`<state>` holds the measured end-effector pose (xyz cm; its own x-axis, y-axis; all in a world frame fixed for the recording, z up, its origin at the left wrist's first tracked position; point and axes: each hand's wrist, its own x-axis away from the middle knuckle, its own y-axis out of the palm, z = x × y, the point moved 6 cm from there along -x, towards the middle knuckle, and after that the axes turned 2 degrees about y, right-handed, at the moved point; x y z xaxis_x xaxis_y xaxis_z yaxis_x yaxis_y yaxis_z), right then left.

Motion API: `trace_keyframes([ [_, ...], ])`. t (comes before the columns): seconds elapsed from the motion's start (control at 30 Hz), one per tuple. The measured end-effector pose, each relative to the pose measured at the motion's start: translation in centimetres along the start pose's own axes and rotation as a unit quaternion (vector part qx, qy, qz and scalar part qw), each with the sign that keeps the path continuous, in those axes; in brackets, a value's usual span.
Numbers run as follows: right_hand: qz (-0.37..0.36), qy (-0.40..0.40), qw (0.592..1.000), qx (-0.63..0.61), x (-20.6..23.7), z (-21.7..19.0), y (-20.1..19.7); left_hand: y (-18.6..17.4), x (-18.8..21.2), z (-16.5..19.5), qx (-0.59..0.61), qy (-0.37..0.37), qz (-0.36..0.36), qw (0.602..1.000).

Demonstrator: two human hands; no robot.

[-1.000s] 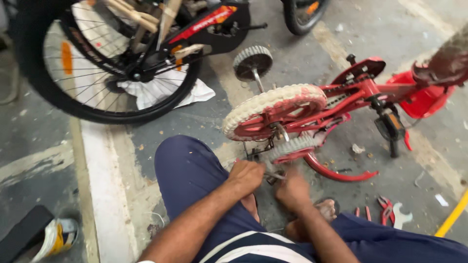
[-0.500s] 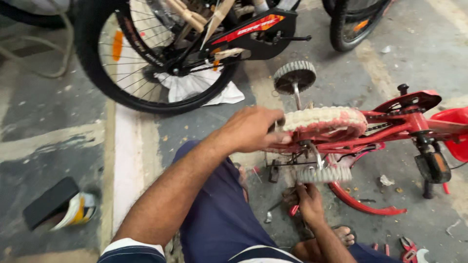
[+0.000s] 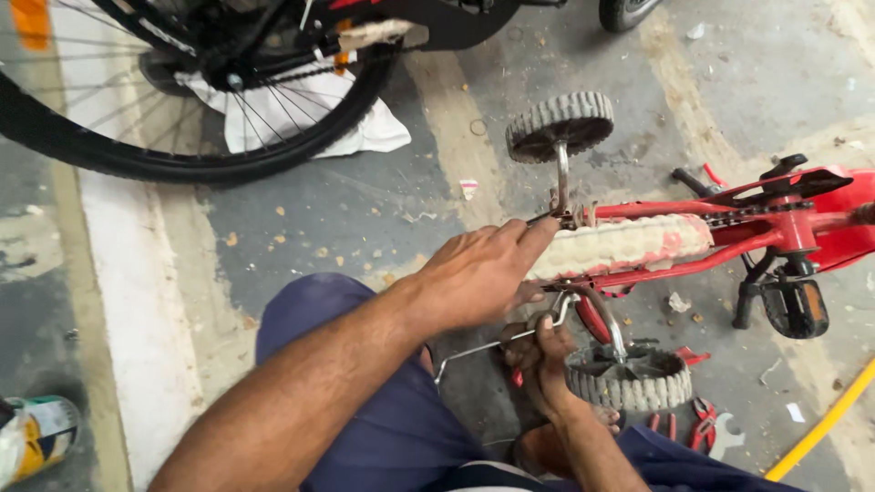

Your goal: The person removes a training wheel from a red child's bicycle using a screwdriver and wrench. They loosen the bolts, detach the wheel, and set it aside while working on the floor.

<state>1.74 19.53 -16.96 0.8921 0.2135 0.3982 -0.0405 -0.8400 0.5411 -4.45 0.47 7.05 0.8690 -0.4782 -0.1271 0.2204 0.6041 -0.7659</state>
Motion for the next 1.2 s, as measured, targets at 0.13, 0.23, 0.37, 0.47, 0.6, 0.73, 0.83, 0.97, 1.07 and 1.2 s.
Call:
trace_keyframes([
  [0.13, 0.126, -0.170, 0.883, 0.418, -1.0, -0.5, -2.6, -0.1, 0.7, 0.2, -0.014, 0.026, 0.017, 0.999],
  [0.23, 0.096, -0.185, 0.904, 0.372, -1.2, 0.5, -2.6, 0.2, 0.7, -0.2, -0.017, 0.018, 0.025, 0.999],
  [0.37, 0.076, -0.155, 0.896, 0.410, -1.3, -2.5, -1.6, 0.7, 0.4, -0.3, -0.045, 0.022, 0.032, 0.998],
  [0.47, 0.071, -0.101, 0.717, 0.687, -2.0, -7.8, -2.2, 0.7, 0.5, -0.2, -0.053, 0.023, 0.034, 0.998],
  [0.6, 0.054, -0.111, 0.533, 0.837, -1.9, -10.9, -2.5, 0.5, 0.4, 0.0, -0.042, 0.023, 0.048, 0.998],
  [0.73, 0.076, -0.123, 0.577, 0.804, -1.3, -10.1, -1.9, 0.7, 0.1, -0.2, -0.038, 0.005, 0.028, 0.999],
  [0.83, 0.062, -0.181, 0.585, 0.788, -0.8, -9.7, -0.4, 0.6, 0.1, -0.2, -0.027, 0.010, 0.033, 0.999],
  [0.97, 0.060, -0.254, 0.638, 0.725, 0.4, -10.3, 0.9, 0.1, 0.3, 0.1, -0.028, 0.048, 0.064, 0.996],
  [1.07, 0.095, -0.191, 0.695, 0.687, 1.1, -9.5, 1.0, 0.2, 0.3, 0.0, -0.016, 0.045, 0.061, 0.997],
  [1.2, 0.048, -0.368, 0.605, 0.705, 3.6, -9.7, 5.0, 0.4, 0.4, -0.1, -0.028, 0.040, 0.064, 0.997],
])
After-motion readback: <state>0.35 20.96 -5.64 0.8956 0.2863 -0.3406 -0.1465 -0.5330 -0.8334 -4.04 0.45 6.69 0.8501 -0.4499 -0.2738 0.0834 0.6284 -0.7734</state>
